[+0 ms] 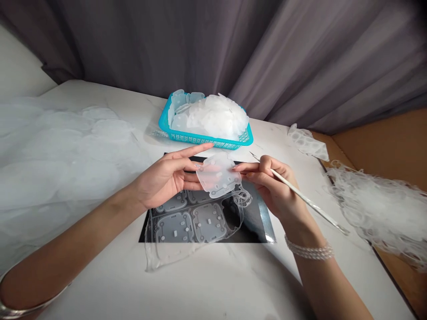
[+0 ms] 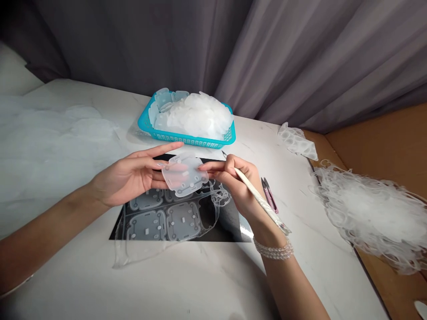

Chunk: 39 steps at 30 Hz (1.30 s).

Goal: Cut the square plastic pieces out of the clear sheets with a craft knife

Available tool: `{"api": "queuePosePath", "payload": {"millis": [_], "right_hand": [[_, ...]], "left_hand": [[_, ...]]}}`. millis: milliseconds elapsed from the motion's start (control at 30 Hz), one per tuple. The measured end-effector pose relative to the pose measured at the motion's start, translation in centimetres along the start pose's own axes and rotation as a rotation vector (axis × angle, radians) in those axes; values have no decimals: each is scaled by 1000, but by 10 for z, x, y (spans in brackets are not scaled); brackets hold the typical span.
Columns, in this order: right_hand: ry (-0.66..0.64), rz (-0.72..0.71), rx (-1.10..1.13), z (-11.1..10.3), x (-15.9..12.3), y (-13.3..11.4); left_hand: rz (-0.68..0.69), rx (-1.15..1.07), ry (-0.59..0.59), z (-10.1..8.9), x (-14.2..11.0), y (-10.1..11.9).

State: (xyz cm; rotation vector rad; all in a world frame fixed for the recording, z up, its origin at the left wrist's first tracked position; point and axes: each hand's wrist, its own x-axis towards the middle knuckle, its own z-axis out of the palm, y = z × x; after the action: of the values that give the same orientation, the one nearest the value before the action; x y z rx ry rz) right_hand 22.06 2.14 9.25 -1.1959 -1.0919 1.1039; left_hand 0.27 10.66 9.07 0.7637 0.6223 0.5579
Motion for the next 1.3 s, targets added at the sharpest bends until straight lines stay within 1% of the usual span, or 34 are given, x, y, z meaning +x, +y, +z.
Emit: {"api": "queuePosePath", "payload": {"millis": [233, 333, 400, 467, 533, 600, 667, 767, 833, 900, 1000, 1067, 1100, 1133, 1167, 1233, 1300], "right_hand": [[-12, -15, 34, -3, 1, 3], [-39, -84, -77, -6, -2, 5], [-114, -181, -262, -5, -6, 5], [-201, -344, -490, -3, -10, 4], [-239, -529, -661, 1, -12, 4], [-198, -643, -736, 4, -9, 4], [-97, -651, -742, 6, 1, 2], [100, -527, -703, 11, 31, -5], [190, -428, -634, 20, 63, -12], [237, -374, -553, 35, 103, -18], [275, -355, -534, 62, 161, -24], [301, -345, -563, 72, 182, -26], [314, -344, -586, 72, 185, -26], [324, -345, -615, 69, 180, -25], [333, -346, -650, 63, 170, -23], [337, -338, -733, 42, 134, -14], [324, -296, -834, 13, 87, -1]], "left_hand": [[-28, -66, -39, -2, 2, 0], [-30, -73, -46, -4, 2, 1], [-37, -80, -52, -6, 2, 3], [-43, -82, -38, -7, 2, 3], [-48, -71, -4, -8, 2, 3], [-55, -62, 33, -10, 4, 1], [-70, -69, 59, -11, 6, -2], [-77, -63, 105, -15, 11, -5], [-58, -21, 137, -19, 13, -6], [-30, 30, 154, -21, 14, -4], [20, 111, 156, -21, 11, -1], [67, 195, 152, -21, 9, 2], [95, 245, 152, -22, 9, 3], [124, 302, 157, -23, 8, 4], [153, 366, 165, -25, 9, 5], [213, 518, 199, -33, 11, 5], [279, 699, 254, -43, 14, 3]]}}
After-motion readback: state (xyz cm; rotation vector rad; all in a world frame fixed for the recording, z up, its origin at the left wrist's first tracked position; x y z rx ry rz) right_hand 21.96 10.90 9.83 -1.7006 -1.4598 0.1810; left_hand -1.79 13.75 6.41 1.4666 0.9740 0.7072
